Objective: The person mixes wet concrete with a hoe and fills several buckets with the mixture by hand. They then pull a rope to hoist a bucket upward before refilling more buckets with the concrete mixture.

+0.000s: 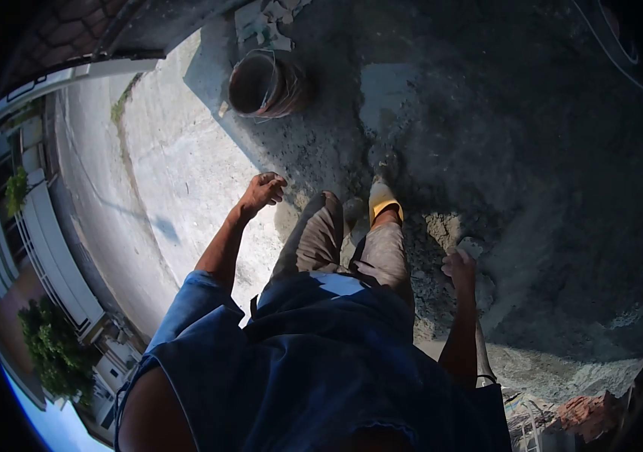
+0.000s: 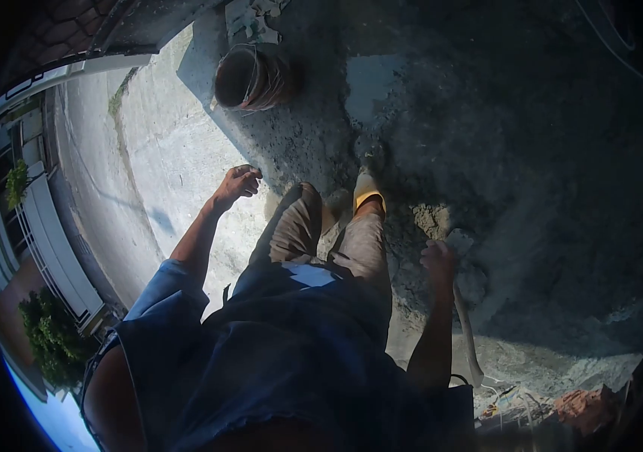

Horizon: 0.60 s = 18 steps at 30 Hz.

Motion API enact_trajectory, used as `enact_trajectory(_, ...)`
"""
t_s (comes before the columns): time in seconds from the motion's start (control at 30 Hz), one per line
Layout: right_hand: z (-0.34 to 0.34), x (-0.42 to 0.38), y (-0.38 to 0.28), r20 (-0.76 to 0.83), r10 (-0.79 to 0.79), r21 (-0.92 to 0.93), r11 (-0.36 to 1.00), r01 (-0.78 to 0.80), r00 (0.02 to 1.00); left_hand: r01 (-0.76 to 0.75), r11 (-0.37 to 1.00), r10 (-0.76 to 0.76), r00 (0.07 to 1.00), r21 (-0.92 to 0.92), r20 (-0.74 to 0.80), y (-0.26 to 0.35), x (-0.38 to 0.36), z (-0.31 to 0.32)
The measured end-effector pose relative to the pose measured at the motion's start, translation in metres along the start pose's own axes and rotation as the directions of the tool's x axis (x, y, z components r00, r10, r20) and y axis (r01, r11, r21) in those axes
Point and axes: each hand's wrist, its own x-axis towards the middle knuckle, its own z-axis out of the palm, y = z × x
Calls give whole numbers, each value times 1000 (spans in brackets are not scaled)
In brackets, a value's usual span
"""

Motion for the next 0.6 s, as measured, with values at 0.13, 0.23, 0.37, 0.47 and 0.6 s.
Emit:
enact_trajectory(0.13,1,19,-68,-89,-109,47,992,114,990,82,988,-87,995,-135,-37,20,55,-12)
enact_trajectory(0.23,14,28,-80,-74,-99,20,995,101,992,-142,979,182,933,147,-312,15,117,-29)
enact_trajectory(0.37,40,27,-55,-35,-10,-74,997,7,999,-256,881,431,782,399,-450,34,189,-50)
enact_trajectory(0.47,71,23,-41,-27,84,-185,979,-88,996,-262,857,481,715,443,-508,39,251,-70)
enact_trajectory(0.6,127,41,-52,13,91,-262,961,-85,996,-212,870,445,728,445,-522,45,308,-94)
